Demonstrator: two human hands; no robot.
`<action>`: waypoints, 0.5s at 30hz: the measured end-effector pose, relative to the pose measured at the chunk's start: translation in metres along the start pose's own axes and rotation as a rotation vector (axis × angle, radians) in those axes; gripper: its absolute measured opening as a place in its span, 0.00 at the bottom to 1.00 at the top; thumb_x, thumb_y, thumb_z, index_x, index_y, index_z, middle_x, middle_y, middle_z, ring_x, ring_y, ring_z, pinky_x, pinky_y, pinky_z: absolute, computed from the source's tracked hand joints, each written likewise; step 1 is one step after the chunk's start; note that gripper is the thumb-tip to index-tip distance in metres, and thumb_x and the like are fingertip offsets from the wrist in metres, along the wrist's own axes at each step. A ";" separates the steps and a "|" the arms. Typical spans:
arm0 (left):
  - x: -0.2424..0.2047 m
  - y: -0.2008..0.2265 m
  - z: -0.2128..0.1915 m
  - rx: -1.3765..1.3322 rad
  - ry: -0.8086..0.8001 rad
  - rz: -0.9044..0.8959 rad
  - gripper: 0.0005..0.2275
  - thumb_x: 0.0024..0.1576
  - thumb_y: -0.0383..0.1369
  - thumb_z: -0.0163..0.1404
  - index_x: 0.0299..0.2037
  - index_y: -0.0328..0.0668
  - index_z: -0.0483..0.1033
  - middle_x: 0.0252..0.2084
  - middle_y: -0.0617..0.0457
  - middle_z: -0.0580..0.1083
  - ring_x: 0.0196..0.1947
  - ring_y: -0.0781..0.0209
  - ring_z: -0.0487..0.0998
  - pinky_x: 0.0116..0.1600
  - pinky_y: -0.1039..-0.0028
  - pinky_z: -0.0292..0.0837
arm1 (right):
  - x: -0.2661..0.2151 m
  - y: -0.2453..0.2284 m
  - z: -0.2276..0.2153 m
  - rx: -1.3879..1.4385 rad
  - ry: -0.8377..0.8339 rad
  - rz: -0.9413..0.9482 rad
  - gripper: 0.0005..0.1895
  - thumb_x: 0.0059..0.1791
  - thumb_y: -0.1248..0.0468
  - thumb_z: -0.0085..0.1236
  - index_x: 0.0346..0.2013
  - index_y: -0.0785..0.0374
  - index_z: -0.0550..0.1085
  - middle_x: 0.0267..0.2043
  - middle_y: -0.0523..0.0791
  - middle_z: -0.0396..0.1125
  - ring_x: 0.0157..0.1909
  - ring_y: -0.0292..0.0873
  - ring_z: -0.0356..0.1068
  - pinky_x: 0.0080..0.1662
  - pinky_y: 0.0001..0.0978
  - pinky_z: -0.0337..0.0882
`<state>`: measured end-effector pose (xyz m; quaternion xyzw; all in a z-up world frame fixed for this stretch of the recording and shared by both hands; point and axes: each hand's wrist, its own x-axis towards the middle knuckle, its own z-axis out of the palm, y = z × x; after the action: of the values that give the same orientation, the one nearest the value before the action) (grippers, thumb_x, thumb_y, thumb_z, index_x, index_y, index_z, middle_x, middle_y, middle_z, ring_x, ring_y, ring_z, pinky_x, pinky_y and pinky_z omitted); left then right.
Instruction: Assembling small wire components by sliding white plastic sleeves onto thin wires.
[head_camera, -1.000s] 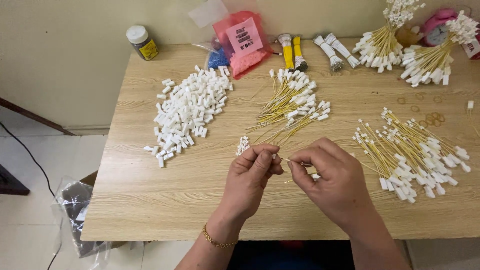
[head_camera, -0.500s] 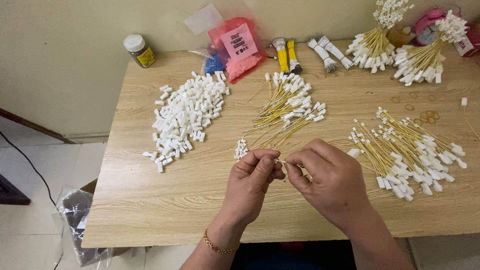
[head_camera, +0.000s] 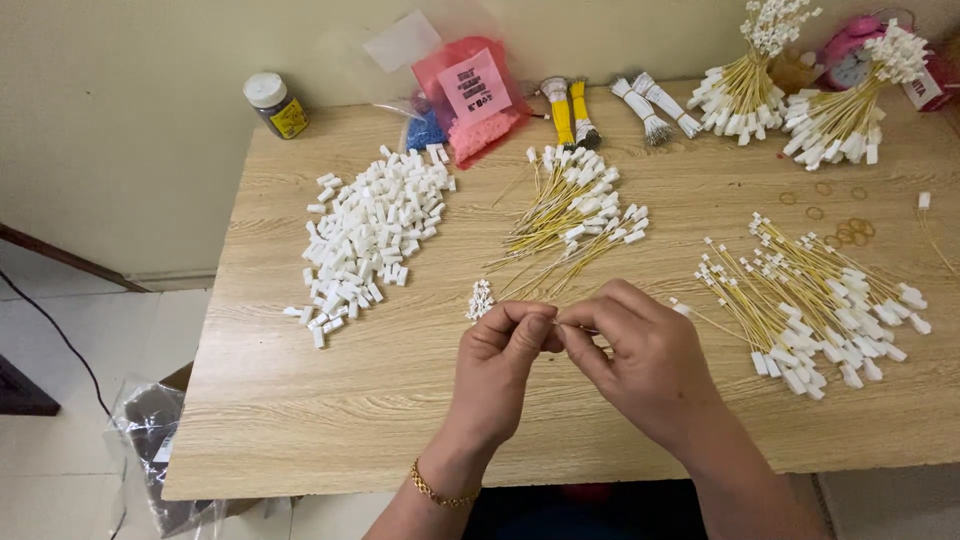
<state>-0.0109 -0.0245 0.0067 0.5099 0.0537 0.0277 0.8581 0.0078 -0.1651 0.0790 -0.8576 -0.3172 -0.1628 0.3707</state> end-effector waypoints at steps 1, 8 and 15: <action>0.002 -0.005 -0.002 -0.001 0.001 0.000 0.06 0.56 0.30 0.52 0.38 0.36 0.77 0.28 0.48 0.76 0.30 0.62 0.75 0.43 0.73 0.75 | 0.000 -0.001 -0.001 0.000 -0.001 0.000 0.01 0.47 0.67 0.56 0.33 0.59 0.75 0.30 0.41 0.66 0.29 0.36 0.67 0.33 0.26 0.65; 0.012 -0.021 -0.012 -0.457 -0.020 -0.147 0.05 0.57 0.28 0.51 0.40 0.34 0.76 0.29 0.48 0.72 0.29 0.61 0.73 0.38 0.78 0.70 | -0.007 0.009 0.001 0.271 -0.085 0.053 0.08 0.50 0.62 0.49 0.38 0.61 0.75 0.37 0.44 0.65 0.41 0.39 0.68 0.46 0.27 0.68; 0.010 -0.015 -0.014 -0.483 -0.041 -0.189 0.07 0.58 0.31 0.50 0.41 0.36 0.75 0.31 0.49 0.73 0.33 0.64 0.74 0.42 0.76 0.71 | -0.010 0.016 0.001 0.332 -0.105 0.038 0.08 0.50 0.63 0.51 0.41 0.56 0.77 0.44 0.45 0.65 0.49 0.40 0.67 0.52 0.28 0.67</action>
<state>-0.0029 -0.0187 -0.0139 0.2835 0.0755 -0.0511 0.9546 0.0110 -0.1770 0.0645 -0.7977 -0.3425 -0.0559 0.4932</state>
